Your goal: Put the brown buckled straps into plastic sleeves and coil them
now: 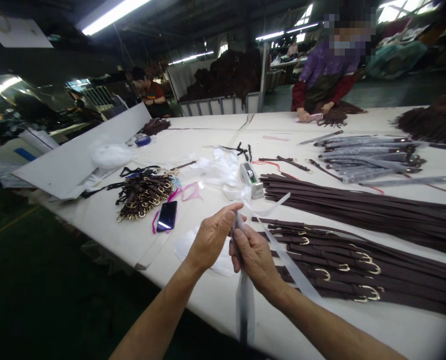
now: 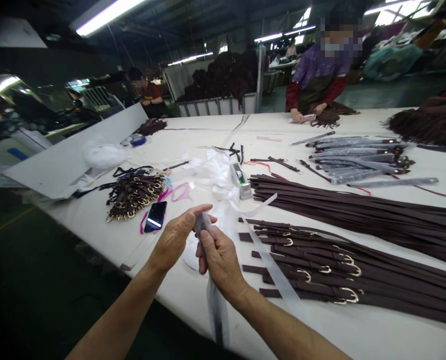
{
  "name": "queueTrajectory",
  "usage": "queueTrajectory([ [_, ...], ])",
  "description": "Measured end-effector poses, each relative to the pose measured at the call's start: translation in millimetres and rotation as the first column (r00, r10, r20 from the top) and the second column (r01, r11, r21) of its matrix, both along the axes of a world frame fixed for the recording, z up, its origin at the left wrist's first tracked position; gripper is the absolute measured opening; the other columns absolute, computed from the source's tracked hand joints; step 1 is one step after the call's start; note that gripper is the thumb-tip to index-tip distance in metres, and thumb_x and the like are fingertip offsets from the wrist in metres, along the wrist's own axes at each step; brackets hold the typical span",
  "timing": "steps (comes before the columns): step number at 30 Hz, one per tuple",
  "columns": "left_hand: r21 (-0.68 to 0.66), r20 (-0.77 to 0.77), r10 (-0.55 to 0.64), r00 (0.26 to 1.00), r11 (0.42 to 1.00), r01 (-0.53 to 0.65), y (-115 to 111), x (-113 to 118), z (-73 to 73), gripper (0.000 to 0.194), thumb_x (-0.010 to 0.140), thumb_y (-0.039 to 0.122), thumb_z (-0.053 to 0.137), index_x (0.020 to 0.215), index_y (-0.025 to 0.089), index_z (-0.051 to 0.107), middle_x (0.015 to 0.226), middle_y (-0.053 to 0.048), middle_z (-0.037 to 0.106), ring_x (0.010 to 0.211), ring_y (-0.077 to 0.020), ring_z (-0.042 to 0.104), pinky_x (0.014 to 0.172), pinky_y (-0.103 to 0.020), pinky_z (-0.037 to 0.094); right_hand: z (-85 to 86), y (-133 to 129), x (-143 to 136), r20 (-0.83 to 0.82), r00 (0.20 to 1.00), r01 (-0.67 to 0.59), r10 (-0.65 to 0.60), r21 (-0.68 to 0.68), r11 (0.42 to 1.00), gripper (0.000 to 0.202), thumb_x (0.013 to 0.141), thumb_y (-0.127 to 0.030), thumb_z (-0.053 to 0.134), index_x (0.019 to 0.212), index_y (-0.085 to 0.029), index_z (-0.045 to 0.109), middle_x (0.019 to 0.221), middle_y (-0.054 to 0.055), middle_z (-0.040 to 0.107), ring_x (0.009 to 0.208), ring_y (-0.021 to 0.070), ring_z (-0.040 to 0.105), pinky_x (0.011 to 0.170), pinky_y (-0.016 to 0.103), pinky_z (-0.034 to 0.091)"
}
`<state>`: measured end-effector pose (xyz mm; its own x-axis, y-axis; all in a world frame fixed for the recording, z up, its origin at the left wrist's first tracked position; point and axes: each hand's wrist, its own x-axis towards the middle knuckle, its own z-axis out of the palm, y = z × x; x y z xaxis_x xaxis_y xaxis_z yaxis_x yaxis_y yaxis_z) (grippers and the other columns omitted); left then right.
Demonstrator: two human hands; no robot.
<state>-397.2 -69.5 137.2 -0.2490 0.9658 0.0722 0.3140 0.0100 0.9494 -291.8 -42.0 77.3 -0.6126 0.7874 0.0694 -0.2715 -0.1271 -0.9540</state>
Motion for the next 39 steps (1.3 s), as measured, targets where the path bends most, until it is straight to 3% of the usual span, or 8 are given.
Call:
queueTrajectory([
  [4, 0.125, -0.395, 0.074, 0.916, 0.992, -0.026, 0, -7, 12.8, 0.033, 0.085, 0.034, 0.048, 0.113, 0.018, 0.057, 0.1, -0.006, 0.062, 0.084, -0.016, 0.058, 0.077, -0.026, 0.044, 16.9, 7, -3, -0.028, 0.998, -0.064, 0.063, -0.032, 0.997, 0.033, 0.086, -0.043, 0.047, 0.069, -0.015, 0.051, 0.05, -0.004, 0.053, 0.041, 0.0054, 0.048, 0.044, 0.017, 0.037],
  [8, 0.159, -0.504, 0.057, 0.862, 0.987, 0.028, 4, -9, 25.0, 0.035, 0.09, 0.03, 0.039, 0.117, 0.015, 0.054, 0.101, -0.007, 0.061, 0.093, -0.0163, 0.056, 0.085, -0.027, 0.042, 27.6, 11, -5, -0.102, 0.983, -0.162, 0.149, -0.132, 0.978, 0.036, 0.085, -0.048, 0.046, 0.073, -0.015, 0.052, 0.06, -0.001, 0.059, 0.047, 0.0079, 0.054, 0.045, 0.018, 0.041],
  [12, 0.131, -0.457, -0.007, 0.889, 0.989, 0.075, 10, -13, 37.9, 0.031, 0.089, 0.028, 0.039, 0.11, 0.018, 0.06, 0.09, -0.005, 0.061, 0.086, -0.0149, 0.057, 0.08, -0.026, 0.044, 39.2, 17, -6, -0.131, 0.979, -0.17, 0.154, -0.121, 0.978, 0.041, 0.086, -0.051, 0.041, 0.072, -0.015, 0.053, 0.05, -0.003, 0.056, 0.04, 0.0069, 0.051, 0.04, 0.017, 0.037],
  [19, 0.235, -0.073, 0.003, 0.997, 0.972, 0.014, 25, -21, 67.3, 0.022, 0.075, 0.027, 0.062, 0.095, 0.017, 0.061, 0.067, 0.003, 0.054, 0.057, -0.0074, 0.05, 0.05, -0.016, 0.042, 55.1, 27, -12, -0.225, 0.958, -0.22, 0.177, -0.182, 0.958, 0.035, 0.08, -0.05, 0.052, 0.085, -0.015, 0.054, 0.065, -0.001, 0.061, 0.051, 0.0093, 0.059, 0.048, 0.02, 0.047],
  [23, 0.153, -0.132, -0.029, 0.991, 0.987, 0.049, 32, -27, 102.9, 0.031, 0.077, 0.033, 0.058, 0.103, 0.016, 0.058, 0.072, 0.001, 0.054, 0.054, -0.0075, 0.05, 0.042, -0.015, 0.039, 68.0, 32, -17, -0.2, 0.967, -0.181, 0.159, -0.1, 0.978, 0.035, 0.081, -0.049, 0.05, 0.082, -0.015, 0.053, 0.055, -0.004, 0.057, 0.037, 0.005, 0.05, 0.035, 0.014, 0.038],
  [26, -0.088, -0.305, -0.111, 0.946, 0.992, 0.088, 31, -38, 143.5, 0.026, 0.073, 0.038, 0.061, 0.073, 0.012, 0.065, 0.055, -0.001, 0.054, 0.041, -0.0076, 0.046, 0.034, -0.016, 0.032, 96.2, 38, -18, -0.176, 0.957, -0.226, 0.23, 0.042, 0.973, 0.033, 0.081, -0.048, 0.052, 0.077, -0.015, 0.052, 0.05, -0.006, 0.056, 0.032, 0.0038, 0.046, 0.03, 0.012, 0.033],
  [32, -0.436, -0.225, -0.266, 0.937, 0.888, 0.148, -5, -53, 219.9, 0.028, 0.069, 0.04, 0.066, 0.06, 0.014, 0.065, 0.043, -0.004, 0.056, 0.034, -0.0111, 0.047, 0.029, -0.018, 0.032, 161.4, 47, -11, 0.004, 0.865, -0.478, 0.502, 0.311, 0.822, 0.04, 0.081, -0.053, 0.047, 0.069, -0.016, 0.054, 0.037, -0.009, 0.047, 0.023, 0.0024, 0.033, 0.023, 0.012, 0.019],
  [39, -0.468, -0.061, -0.255, 0.965, 0.861, 0.198, -44, -24, 221.9, 0.026, 0.072, 0.04, 0.063, 0.07, 0.014, 0.064, 0.044, 0.001, 0.052, 0.029, -0.0051, 0.037, 0.027, -0.014, 0.025, 204.6, 61, 14, 0.189, 0.821, -0.536, 0.539, 0.581, 0.612, 0.032, 0.072, -0.042, 0.061, 0.056, -0.015, 0.054, 0.041, -0.008, 0.046, 0.033, 0.0025, 0.036, 0.031, 0.013, 0.024],
])
